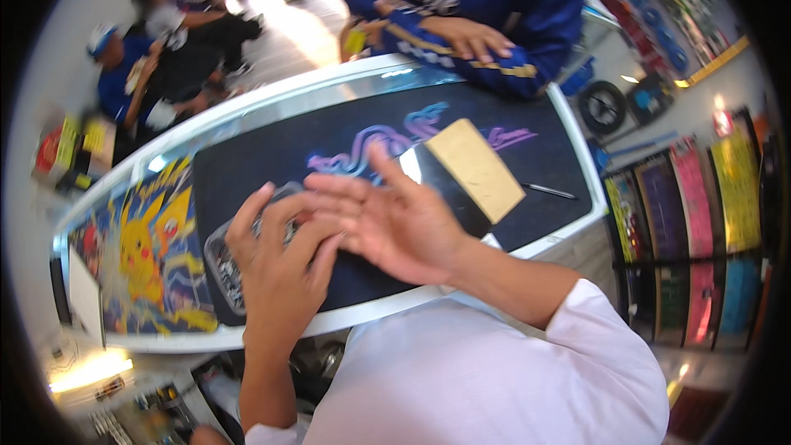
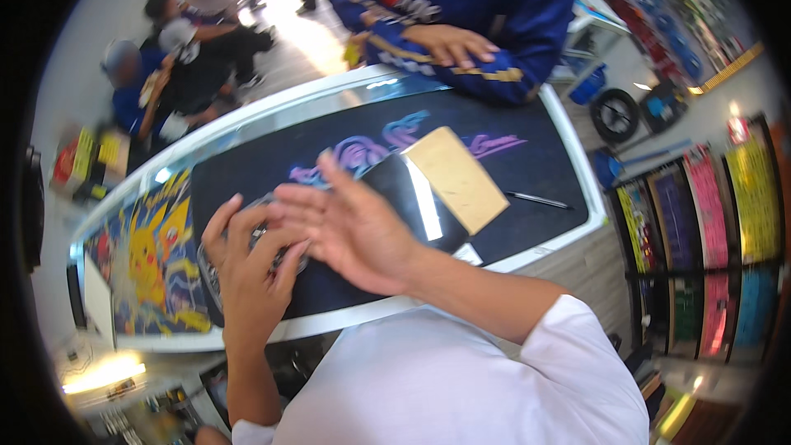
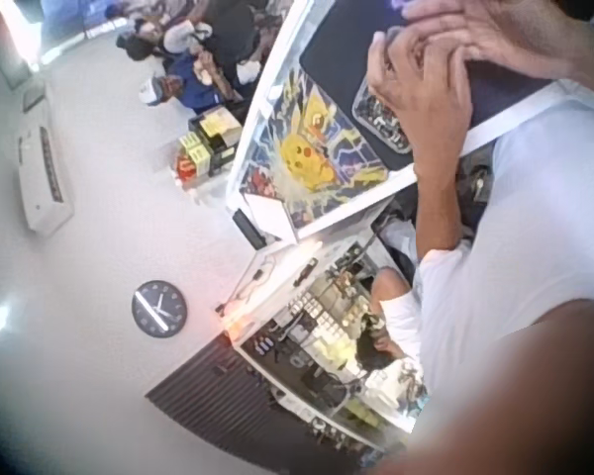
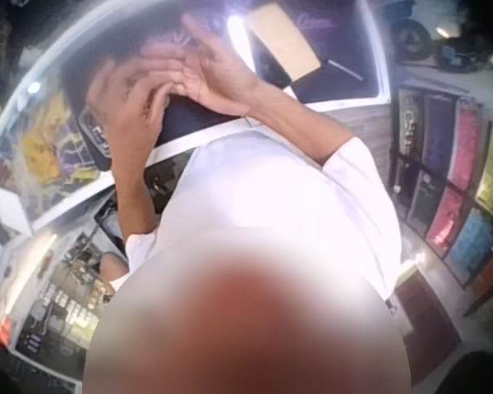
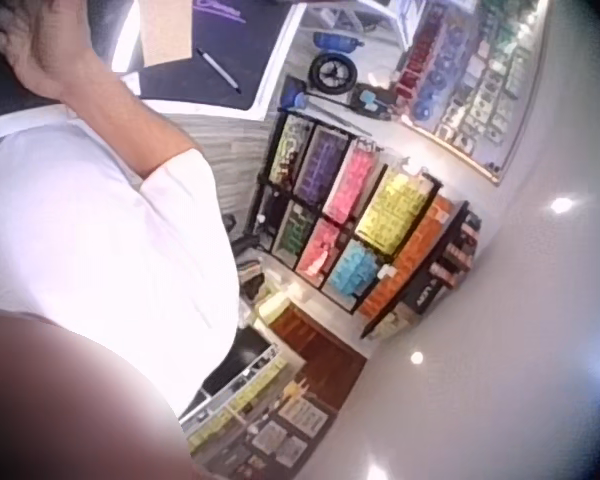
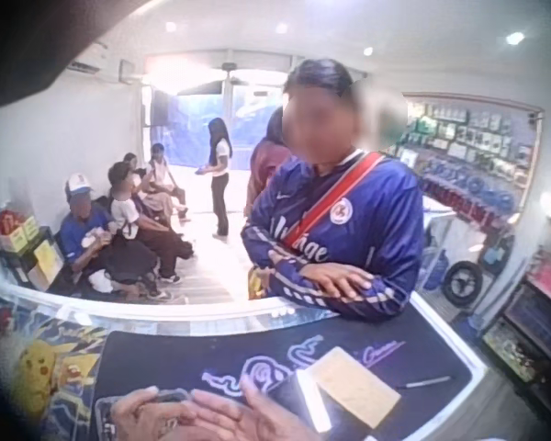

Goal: The person handles a smartphone and small electronic components at a service counter. They repeatedly pick up and inspect a SIM tray and other small parts from a container, then place them back. The person also briefly handles a SIM ejector tool and interacts with a coworker.

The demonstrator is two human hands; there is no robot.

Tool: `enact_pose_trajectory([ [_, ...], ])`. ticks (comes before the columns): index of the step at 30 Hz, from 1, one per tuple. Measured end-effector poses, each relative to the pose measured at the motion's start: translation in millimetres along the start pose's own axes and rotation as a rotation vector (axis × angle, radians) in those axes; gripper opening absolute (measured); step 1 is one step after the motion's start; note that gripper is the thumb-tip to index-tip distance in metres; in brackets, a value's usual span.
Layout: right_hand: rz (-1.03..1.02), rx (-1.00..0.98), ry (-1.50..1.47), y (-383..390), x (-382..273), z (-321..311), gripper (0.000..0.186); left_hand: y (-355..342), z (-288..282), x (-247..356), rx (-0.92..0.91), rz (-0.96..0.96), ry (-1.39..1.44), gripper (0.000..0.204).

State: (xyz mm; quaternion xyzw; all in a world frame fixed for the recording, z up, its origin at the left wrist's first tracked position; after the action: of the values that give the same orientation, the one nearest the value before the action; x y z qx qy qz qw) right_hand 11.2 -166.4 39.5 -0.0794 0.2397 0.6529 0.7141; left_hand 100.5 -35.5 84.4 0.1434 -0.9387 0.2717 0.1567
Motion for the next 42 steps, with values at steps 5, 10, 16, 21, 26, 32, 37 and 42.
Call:
enact_pose_trajectory([
  [5,-0.245,0.075,0.392,28.6,-16.0,-13.7,0.074,-2.0,4.4,16.4,0.025,-0.065,0.233,0.015],
  [10,-0.532,0.470,0.743,112.5,-67.1,-67.4,0.059,-18.7,50.9,62.9,-0.083,-0.043,0.410,0.014],
  [16,-0.727,0.740,0.779,234.2,-120.1,-129.9,0.049,-77.5,133.3,159.1,-0.262,0.178,0.417,0.008],
  [21,-0.826,0.729,0.798,338.6,-157.8,-189.7,0.048,-151.9,243.0,220.0,-0.271,0.171,0.365,0.010],
  [26,-0.827,0.805,0.719,458.0,-195.2,-262.0,0.046,-164.5,279.8,244.9,-0.219,0.068,0.139,0.006],
  [32,-0.877,0.913,0.611,548.1,-248.3,-332.4,0.045,-175.2,278.3,272.0,-0.176,0.127,0.088,0.014],
  [37,-0.867,0.846,0.514,543.1,-324.5,-381.4,0.044,-166.8,275.8,281.3,-0.137,-0.332,-0.012,0.019],
  [42,-0.776,0.647,0.658,503.2,-425.1,-432.0,0.044,-169.6,272.3,308.1,0.217,-0.510,0.067,0.018],
])
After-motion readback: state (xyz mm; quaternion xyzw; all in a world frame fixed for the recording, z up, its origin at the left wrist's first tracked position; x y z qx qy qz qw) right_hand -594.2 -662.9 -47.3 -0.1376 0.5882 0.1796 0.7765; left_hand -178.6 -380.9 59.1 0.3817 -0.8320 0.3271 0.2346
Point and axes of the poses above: each hand's wrist, its own y-axis away from the middle knuckle, its own z-axis out of the palm, x = y × z, the point moved 4 cm from there along -y, towards the middle knuckle, and after that the axes turned 4 degrees about y, right-handed, at the moved point
